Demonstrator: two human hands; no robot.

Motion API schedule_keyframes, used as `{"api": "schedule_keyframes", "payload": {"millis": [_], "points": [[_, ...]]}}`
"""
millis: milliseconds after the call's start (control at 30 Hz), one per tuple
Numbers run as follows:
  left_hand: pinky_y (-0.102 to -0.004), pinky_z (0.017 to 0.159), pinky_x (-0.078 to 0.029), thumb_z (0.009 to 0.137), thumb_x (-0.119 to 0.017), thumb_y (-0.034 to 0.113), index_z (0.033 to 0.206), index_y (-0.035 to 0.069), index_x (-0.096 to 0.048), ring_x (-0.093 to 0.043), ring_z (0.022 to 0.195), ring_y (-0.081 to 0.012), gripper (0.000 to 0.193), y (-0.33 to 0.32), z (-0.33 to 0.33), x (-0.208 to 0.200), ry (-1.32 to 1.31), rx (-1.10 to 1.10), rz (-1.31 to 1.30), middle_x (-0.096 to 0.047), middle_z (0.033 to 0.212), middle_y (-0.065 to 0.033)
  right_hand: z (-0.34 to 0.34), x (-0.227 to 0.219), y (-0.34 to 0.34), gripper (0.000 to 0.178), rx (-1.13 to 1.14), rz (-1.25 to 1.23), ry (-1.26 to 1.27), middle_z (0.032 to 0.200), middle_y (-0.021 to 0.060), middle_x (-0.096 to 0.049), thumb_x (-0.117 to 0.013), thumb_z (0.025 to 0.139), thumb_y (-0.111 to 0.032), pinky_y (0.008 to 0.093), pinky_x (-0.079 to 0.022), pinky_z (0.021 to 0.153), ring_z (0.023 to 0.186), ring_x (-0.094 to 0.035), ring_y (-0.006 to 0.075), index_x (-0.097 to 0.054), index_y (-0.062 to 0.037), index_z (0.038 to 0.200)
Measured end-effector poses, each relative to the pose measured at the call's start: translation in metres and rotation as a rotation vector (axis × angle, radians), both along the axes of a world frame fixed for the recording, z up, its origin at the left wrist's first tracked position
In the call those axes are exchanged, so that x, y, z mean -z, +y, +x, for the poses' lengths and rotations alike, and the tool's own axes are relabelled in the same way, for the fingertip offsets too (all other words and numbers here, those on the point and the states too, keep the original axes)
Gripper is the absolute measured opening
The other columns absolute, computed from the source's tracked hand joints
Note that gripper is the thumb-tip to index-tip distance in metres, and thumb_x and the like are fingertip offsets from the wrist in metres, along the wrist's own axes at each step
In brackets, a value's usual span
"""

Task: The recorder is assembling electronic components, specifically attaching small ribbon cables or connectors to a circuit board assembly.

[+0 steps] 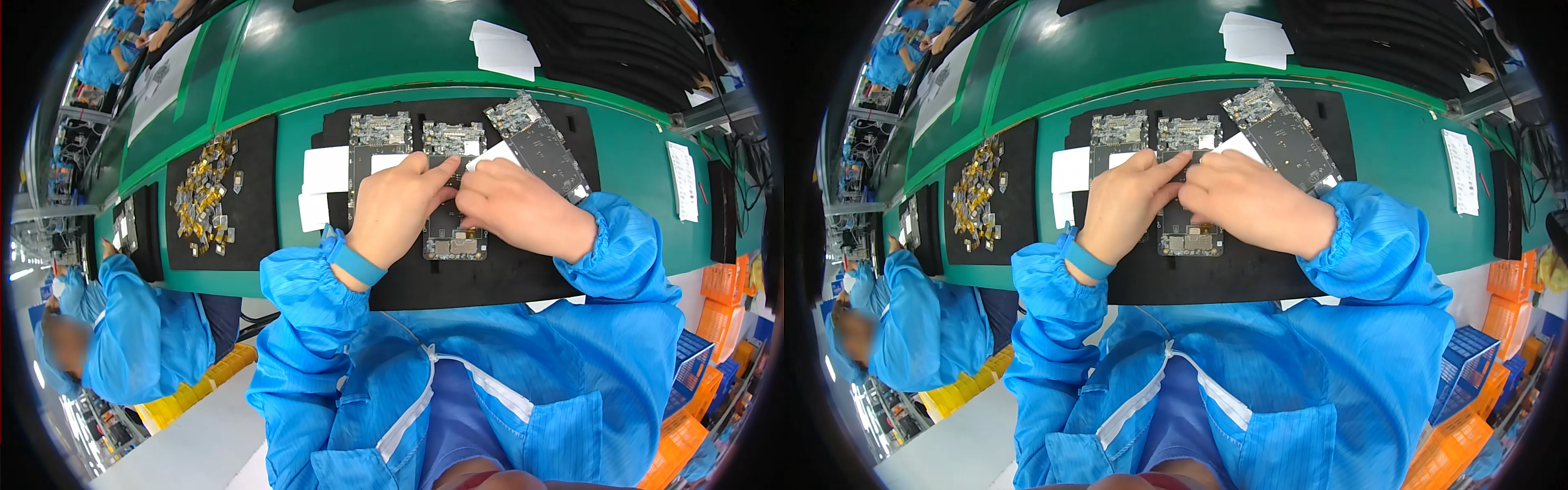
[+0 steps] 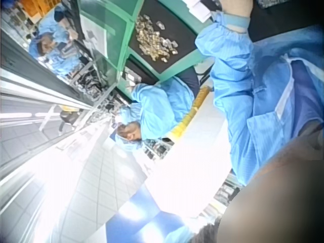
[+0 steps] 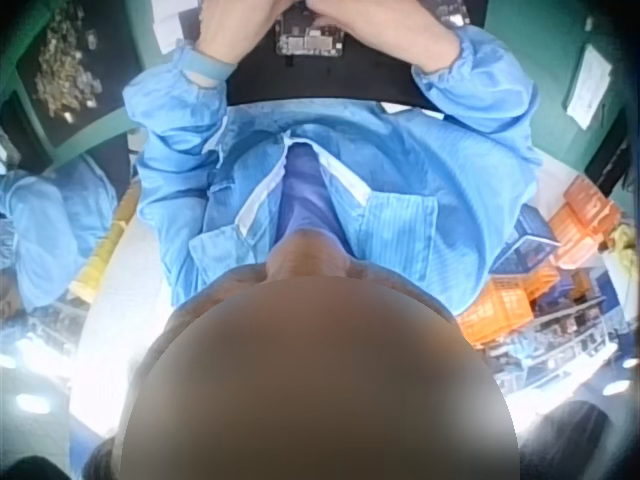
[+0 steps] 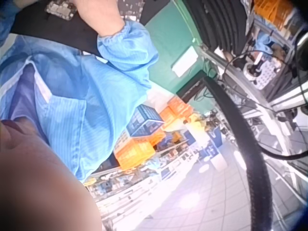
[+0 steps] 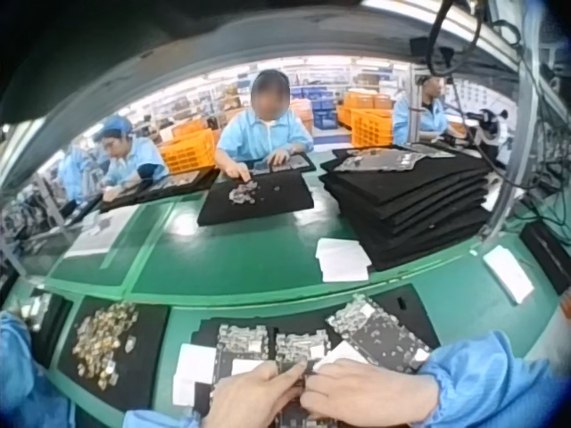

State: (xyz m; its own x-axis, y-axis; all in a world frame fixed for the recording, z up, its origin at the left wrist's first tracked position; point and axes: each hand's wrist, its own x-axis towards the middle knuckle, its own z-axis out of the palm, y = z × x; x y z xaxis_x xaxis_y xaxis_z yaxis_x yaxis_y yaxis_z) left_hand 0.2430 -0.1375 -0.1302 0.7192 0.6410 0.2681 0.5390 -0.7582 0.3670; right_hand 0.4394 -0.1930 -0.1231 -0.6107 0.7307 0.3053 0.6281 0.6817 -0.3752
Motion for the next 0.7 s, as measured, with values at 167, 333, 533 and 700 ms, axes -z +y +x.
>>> {"api": "schedule_keyframes", "payload": {"millis": [167,333,533,700], "points": [[-0.0370,0.053,-0.046,0.080,-0.070,0.021,0.119,0.021,-0.066,-0.057,0.061,-0.0258,0.039,-0.004,0.000,0.005,0.013,-0.038,0.030,-0.048,0.073,-0.0067,0.000,0.005,0.000,0.024,-0.135,-0.076,0.046,0.084,0.0087,-0.054,-0.072,0.075,-0.014,0.0375,-0.043,0.078,0.084,-0.052,0.0269,-0.050,-0.0054,0.080],[-0.0370,0.054,-0.046,0.079,-0.072,0.022,0.120,0.022,-0.066,-0.057,0.060,-0.0257,0.041,-0.007,0.000,0.008,-0.005,-0.053,0.056,-0.049,0.073,-0.0070,-0.001,0.005,0.000,0.023,-0.159,-0.069,0.010,0.084,0.0082,-0.054,-0.071,0.076,-0.015,0.0369,-0.042,0.078,0.084,-0.052,0.0268,-0.050,-0.0058,0.079],[-0.0269,0.050,-0.040,0.084,-0.071,0.018,0.122,0.012,-0.065,-0.050,0.056,-0.0110,0.038,0.008,-0.008,-0.013,-0.259,-0.108,-0.590,-0.053,0.076,0.0038,0.008,-0.014,-0.009,0.024,0.069,-0.129,0.117,0.085,0.0074,-0.055,-0.072,0.078,-0.018,0.0370,-0.043,0.075,0.082,-0.053,0.0263,-0.053,-0.0055,0.084],[-0.0310,0.078,-0.051,0.101,-0.029,0.055,0.133,-0.005,-0.046,-0.061,0.091,-0.0225,0.071,-0.007,-0.007,-0.043,-0.853,-0.129,-1.708,-0.061,0.103,-0.0133,0.028,-0.053,-0.024,0.031,0.215,-0.323,0.379,0.088,0.0071,-0.059,-0.078,0.076,-0.020,0.0345,-0.045,0.068,0.077,-0.056,0.0234,-0.057,-0.0045,0.091]]}}
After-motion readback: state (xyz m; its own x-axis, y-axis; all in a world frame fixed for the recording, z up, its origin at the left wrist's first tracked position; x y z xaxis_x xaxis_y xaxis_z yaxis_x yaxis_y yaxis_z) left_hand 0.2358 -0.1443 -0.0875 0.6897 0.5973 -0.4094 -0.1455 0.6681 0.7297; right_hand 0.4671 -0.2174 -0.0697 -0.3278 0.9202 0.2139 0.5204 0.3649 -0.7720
